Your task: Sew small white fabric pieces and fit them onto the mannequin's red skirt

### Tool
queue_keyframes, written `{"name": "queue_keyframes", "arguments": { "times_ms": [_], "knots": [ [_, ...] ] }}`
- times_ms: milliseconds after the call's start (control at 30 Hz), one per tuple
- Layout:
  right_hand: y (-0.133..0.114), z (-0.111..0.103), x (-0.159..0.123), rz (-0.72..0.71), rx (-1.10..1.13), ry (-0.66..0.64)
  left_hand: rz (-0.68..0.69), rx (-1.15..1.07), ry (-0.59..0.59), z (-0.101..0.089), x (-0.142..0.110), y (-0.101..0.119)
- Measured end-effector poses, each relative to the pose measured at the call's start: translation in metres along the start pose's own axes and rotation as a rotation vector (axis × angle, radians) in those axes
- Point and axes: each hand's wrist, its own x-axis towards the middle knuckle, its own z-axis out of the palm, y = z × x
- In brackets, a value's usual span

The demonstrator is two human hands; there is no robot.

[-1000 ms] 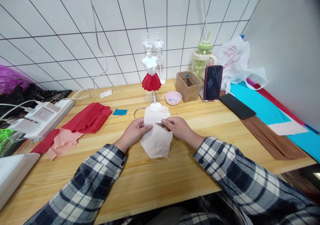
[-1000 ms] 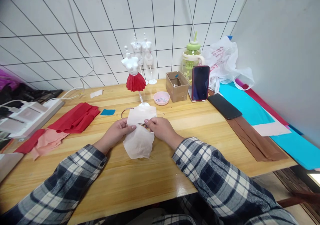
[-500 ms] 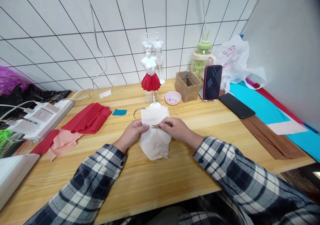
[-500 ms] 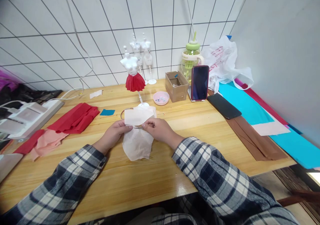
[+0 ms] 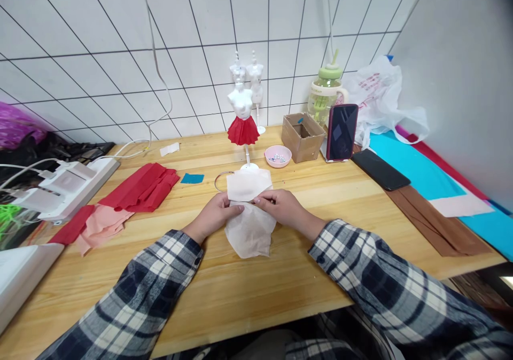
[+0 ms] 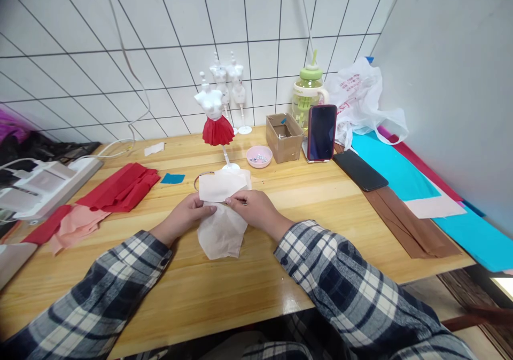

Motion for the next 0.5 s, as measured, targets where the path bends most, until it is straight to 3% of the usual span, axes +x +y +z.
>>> {"name": "queue_keyframes", "arguments": {
  "times_ms": [333, 500],
  "knots": [
    [-0.0001, -0.0013, 0.0, -0.048, 0.066, 0.004, 0.037, 0.009, 0.0, 0.0025, -0.0012, 0.0015],
    [-0.0007, -0.0029, -0.0004, -0.029, 0.043, 0.013, 0.004, -0.057, 0.119, -0.0004, -0.0022, -0.0008]
  ]
}}
